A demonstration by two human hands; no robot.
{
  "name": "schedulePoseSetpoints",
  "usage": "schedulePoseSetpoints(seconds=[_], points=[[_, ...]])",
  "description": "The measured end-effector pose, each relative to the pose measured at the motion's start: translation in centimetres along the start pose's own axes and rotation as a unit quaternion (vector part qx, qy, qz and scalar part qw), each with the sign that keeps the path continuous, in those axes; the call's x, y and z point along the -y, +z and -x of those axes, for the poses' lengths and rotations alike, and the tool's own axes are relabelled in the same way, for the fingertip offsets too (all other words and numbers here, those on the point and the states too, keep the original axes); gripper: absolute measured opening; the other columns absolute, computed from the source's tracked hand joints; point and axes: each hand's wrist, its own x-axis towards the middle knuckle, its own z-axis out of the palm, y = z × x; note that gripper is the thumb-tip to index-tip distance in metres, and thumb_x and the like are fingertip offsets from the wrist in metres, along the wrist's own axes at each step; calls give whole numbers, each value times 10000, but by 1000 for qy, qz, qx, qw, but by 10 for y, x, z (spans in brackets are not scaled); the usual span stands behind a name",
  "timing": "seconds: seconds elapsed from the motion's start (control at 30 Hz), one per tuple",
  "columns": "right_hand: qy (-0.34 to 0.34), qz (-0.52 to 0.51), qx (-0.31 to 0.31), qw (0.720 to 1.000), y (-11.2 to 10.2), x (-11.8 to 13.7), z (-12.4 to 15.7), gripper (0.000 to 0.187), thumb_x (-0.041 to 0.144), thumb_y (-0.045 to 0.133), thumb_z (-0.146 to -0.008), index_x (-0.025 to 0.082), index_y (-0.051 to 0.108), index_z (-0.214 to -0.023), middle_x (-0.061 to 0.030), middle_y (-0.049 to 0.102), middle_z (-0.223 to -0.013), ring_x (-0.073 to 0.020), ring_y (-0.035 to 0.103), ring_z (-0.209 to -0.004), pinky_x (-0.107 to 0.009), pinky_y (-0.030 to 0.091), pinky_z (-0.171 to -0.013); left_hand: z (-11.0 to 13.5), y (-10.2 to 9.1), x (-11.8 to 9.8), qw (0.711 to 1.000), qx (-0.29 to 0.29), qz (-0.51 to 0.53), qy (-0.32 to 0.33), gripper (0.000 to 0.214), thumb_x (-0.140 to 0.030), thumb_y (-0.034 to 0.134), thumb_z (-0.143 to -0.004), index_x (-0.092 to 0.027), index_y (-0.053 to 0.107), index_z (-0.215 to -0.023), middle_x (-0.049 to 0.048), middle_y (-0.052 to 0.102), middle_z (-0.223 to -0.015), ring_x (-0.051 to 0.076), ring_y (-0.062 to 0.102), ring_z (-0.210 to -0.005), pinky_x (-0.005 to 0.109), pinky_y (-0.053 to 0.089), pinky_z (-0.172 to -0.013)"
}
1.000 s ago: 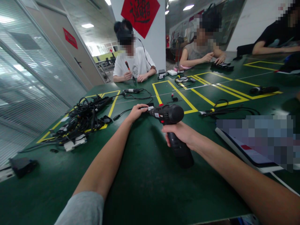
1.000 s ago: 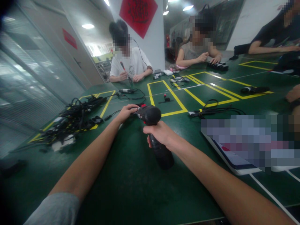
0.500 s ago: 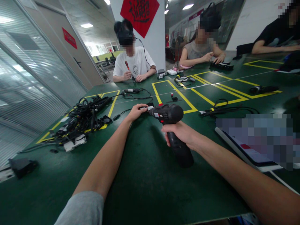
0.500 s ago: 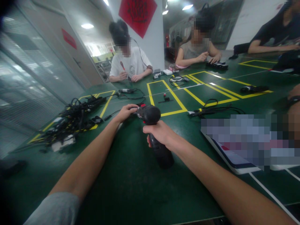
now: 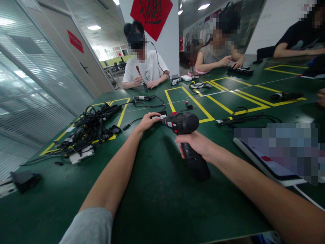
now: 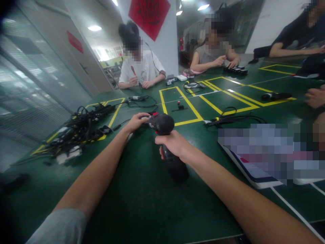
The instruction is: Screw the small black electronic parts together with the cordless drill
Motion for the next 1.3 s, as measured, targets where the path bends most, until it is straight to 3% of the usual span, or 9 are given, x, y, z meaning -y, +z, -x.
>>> schedulePoseSetpoints(seconds=[0.6, 1.03, 1.3], points=[[2, -3, 5, 1000, -2, -2, -2, 155, 238, 623, -726, 157, 591, -598, -44, 607, -504, -155, 569, -426, -269, 422, -452, 1, 2, -3, 1000, -13, -12, -8, 464, -491, 653, -762, -189, 726, -1106, 86, 681, -1149, 245, 596, -1029, 368, 450, -968], [0, -7, 3, 1000, 0, 0, 0, 143, 227, 619, -734, 161, 583, -613, -38, 603, -503, -148, 560, -427, -269, 434, -462, 2, 3, -8, 1000, -14, -16, -4, 436, -445, 668, -740, -183, 730, -1082, 74, 688, -1153, 240, 597, -1025, 347, 457, -956], [-1, -5, 5, 1000, -1, -2, 0, 156, 237, 621, -731, 162, 582, -599, -36, 605, -507, -146, 562, -430, -268, 430, -462, -1, 4, 0, 1000, -10, 3, -1, 476, -485, 675, -736, -180, 727, -1097, 81, 691, -1133, 240, 606, -1015, 354, 462, -953]])
